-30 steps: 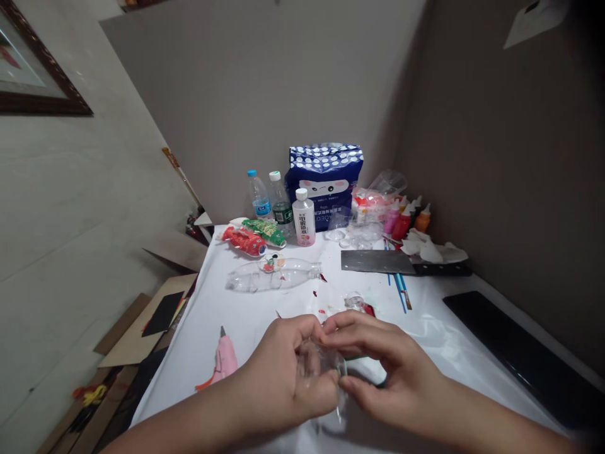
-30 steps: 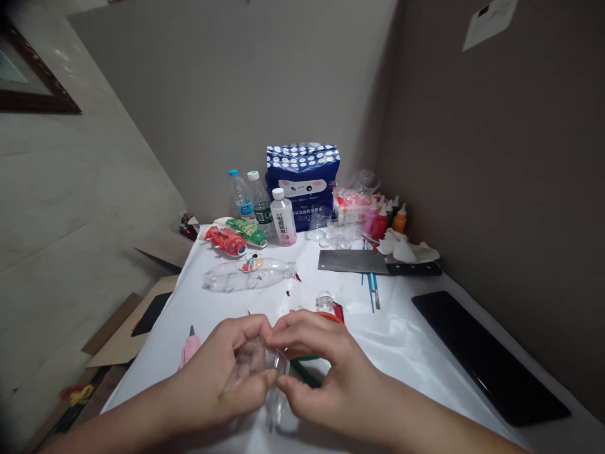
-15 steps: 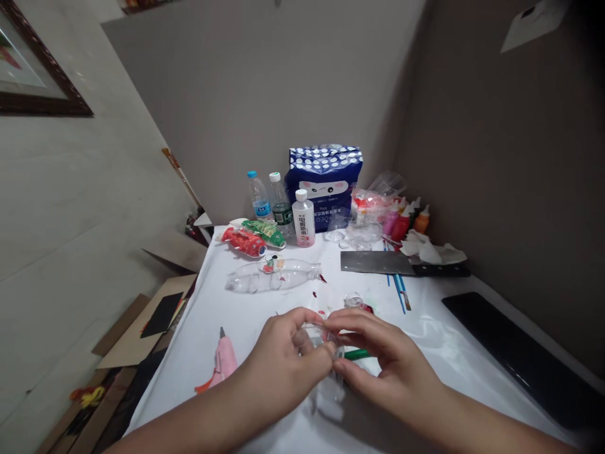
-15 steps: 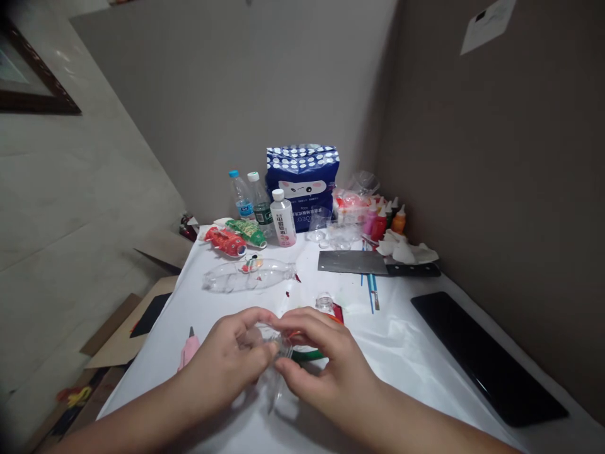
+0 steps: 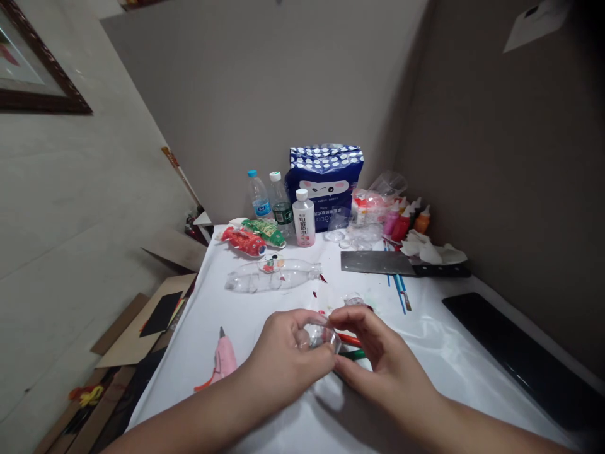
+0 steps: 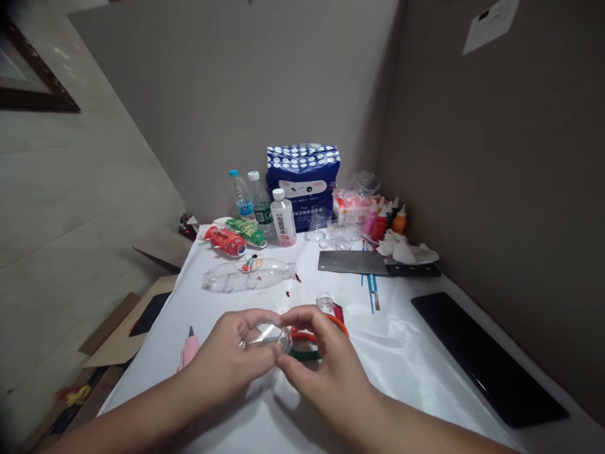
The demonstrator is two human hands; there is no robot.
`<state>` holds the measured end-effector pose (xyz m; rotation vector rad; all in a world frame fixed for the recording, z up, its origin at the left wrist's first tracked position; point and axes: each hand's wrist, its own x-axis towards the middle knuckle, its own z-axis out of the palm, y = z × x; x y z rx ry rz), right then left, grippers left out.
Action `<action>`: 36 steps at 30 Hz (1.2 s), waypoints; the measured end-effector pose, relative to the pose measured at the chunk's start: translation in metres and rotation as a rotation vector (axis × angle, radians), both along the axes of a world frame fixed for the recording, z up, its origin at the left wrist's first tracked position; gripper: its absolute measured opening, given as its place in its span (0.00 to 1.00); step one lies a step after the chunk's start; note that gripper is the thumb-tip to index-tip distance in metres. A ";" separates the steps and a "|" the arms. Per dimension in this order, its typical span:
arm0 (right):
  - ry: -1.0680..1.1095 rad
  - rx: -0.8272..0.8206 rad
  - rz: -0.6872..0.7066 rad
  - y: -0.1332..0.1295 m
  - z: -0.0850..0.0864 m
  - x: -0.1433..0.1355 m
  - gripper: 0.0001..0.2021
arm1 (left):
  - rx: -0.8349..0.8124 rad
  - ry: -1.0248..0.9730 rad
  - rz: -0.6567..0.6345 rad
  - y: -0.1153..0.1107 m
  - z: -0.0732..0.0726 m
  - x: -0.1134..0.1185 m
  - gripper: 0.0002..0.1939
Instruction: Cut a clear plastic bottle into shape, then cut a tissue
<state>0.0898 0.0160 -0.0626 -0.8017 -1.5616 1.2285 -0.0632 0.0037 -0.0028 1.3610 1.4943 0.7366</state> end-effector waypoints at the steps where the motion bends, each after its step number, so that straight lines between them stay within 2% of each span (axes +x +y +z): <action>1: 0.008 -0.012 0.002 0.000 0.000 0.000 0.14 | 0.015 -0.040 0.008 0.000 0.000 0.001 0.09; 4: 0.027 -0.026 -0.001 0.001 0.001 -0.001 0.15 | 0.028 -0.109 0.032 0.000 0.002 0.003 0.12; 8: 0.020 0.013 -0.027 -0.001 0.001 -0.002 0.16 | 0.015 -0.103 0.069 -0.002 0.008 0.006 0.14; 11: 0.010 0.056 -0.048 -0.003 0.001 -0.002 0.16 | 0.015 -0.099 0.044 -0.002 0.010 0.006 0.14; 22: -0.006 0.023 -0.038 -0.002 -0.001 -0.004 0.14 | 0.088 0.025 -0.038 -0.002 -0.008 -0.001 0.04; 29: -0.004 -0.007 -0.055 -0.005 0.001 -0.005 0.12 | 0.079 0.041 -0.019 -0.001 -0.008 0.001 0.12; 36: -0.032 -0.032 -0.064 -0.003 -0.006 -0.010 0.13 | 0.129 0.064 -0.016 -0.001 -0.022 0.000 0.06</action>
